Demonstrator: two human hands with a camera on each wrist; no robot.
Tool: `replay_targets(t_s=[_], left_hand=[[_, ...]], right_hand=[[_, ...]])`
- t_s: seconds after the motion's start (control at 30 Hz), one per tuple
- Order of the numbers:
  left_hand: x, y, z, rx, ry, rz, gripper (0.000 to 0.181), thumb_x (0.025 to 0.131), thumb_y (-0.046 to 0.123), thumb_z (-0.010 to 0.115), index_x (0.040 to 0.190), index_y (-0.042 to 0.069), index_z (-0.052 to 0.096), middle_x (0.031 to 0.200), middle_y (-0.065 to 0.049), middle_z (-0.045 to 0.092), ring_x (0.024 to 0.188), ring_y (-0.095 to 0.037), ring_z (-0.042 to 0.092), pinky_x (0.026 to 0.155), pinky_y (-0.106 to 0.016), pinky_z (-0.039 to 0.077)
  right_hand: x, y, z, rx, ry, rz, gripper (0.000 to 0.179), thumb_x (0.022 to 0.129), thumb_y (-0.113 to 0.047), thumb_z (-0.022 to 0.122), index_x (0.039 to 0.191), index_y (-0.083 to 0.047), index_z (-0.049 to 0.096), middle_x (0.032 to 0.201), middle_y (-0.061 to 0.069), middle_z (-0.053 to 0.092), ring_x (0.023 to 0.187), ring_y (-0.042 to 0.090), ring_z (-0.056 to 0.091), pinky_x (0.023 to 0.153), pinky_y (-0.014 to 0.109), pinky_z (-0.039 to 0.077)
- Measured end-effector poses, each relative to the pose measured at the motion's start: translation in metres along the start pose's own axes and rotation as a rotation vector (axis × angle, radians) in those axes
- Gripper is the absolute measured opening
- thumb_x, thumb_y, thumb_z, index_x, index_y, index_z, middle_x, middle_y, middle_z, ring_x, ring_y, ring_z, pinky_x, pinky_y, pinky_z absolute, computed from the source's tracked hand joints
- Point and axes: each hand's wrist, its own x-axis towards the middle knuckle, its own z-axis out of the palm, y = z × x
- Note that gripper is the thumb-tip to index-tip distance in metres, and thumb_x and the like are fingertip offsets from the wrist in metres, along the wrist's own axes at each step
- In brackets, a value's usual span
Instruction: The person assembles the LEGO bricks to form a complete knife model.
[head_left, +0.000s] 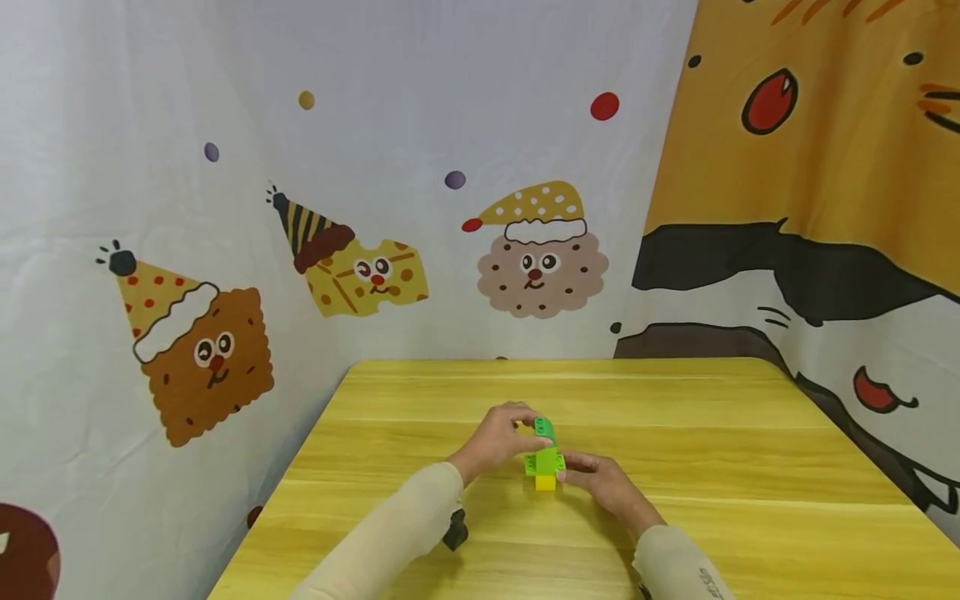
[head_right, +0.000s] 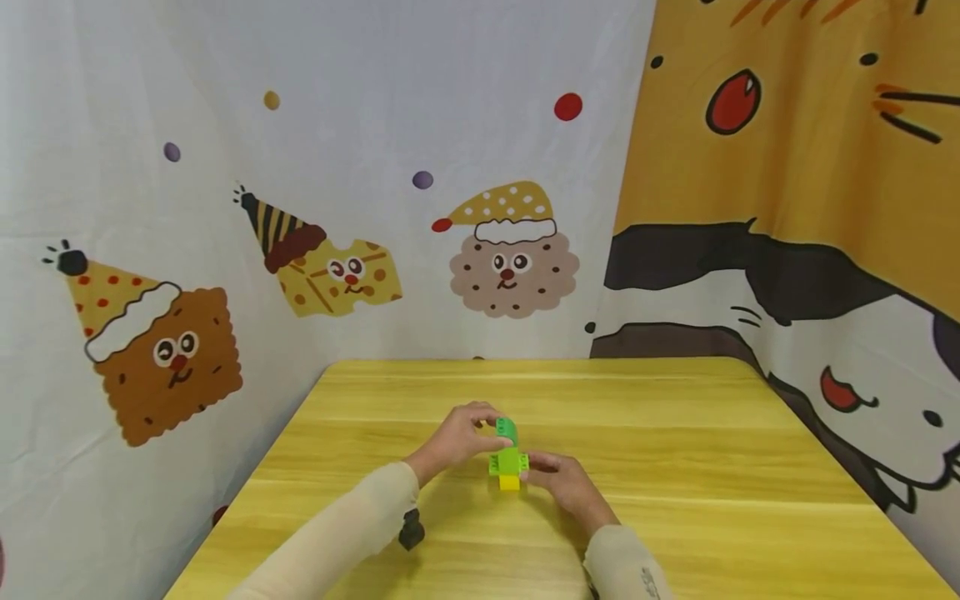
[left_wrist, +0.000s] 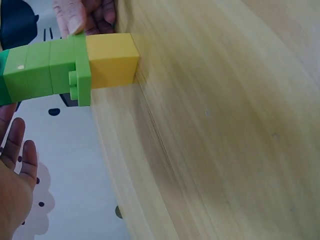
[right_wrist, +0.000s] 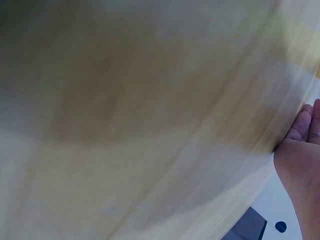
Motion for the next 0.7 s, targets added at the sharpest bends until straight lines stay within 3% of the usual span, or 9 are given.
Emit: replay_targets(t_s=[0.7], left_hand=[[-0.0037,-0.0028,0.0010,-0.043,-0.001,-0.028,0.028,0.088,0.045,0.074,0.111,0.029,0.073,0.107,0.018,0.063,0.103,-0.006,0.056,0.089,-0.036,0.046]], right_hand=[[0.0014,-0.0005,0.0003,0.009,0.027,0.013,0.050,0.090,-0.032,0.074,0.131,-0.004,0.063,0.130,0.014,0.063,0.123,0.036,0.054,0.102,0.058,0.039]])
